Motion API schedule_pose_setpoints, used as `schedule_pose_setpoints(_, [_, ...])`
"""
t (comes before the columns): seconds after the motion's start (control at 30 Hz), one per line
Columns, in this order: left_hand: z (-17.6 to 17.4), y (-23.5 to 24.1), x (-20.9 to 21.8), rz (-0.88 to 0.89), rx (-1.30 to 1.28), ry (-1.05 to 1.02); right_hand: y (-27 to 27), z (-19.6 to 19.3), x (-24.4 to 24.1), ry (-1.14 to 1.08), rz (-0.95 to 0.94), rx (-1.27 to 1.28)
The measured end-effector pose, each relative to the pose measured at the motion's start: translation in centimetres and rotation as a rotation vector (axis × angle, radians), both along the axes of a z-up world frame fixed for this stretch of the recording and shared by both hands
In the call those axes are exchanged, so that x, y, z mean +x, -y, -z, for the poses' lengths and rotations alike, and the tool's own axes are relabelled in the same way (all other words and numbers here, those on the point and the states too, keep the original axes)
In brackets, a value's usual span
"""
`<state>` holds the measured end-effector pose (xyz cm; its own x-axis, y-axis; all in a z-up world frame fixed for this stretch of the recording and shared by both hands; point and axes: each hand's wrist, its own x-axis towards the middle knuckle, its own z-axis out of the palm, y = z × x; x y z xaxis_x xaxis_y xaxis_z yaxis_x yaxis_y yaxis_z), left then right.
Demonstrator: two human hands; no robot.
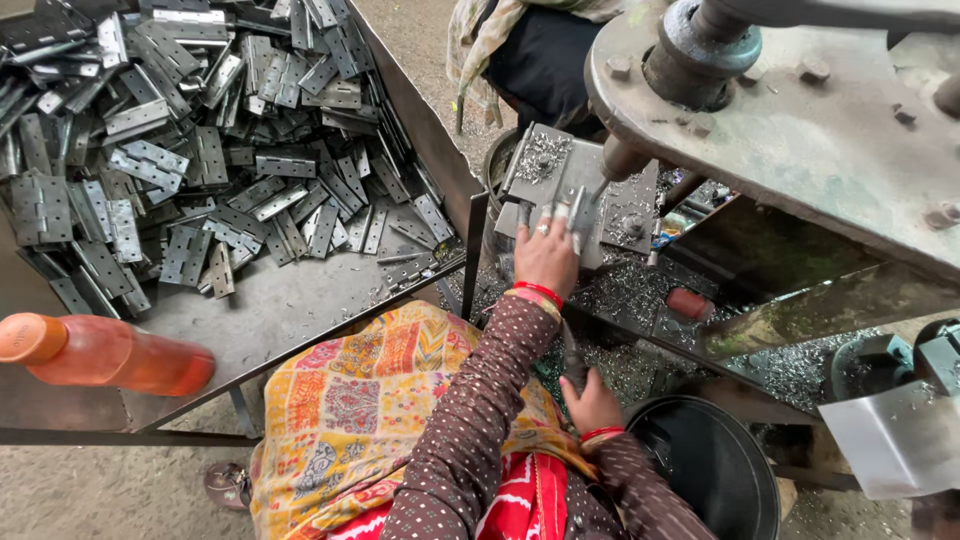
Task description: The person positions metal plates onto a drilling machine one by one to create holes and then places the finished plates into a metal tray.
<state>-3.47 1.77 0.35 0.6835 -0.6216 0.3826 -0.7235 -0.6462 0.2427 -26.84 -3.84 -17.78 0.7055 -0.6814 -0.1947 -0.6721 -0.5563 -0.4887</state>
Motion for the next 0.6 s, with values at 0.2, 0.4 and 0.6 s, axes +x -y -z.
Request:
schedule_pose_setpoints(0.2, [-0.1,-1.1,0.4,0.025,-0.117,-0.069,-0.2,3.9,-0.1,0.192,-0.044,-0.206])
schedule_pose_setpoints(0.4, [1.1,0.5,1.3,0.010,-0.141,0.009,3.8,-0.4,0.0,-0.153,-0.119,-0.123])
schedule_pose_setpoints(0.6, [0.4,2.3,2.5,0.019,-0.142,0.026,0.3,0.1,0.0,-0.007,-0.009,-0.101])
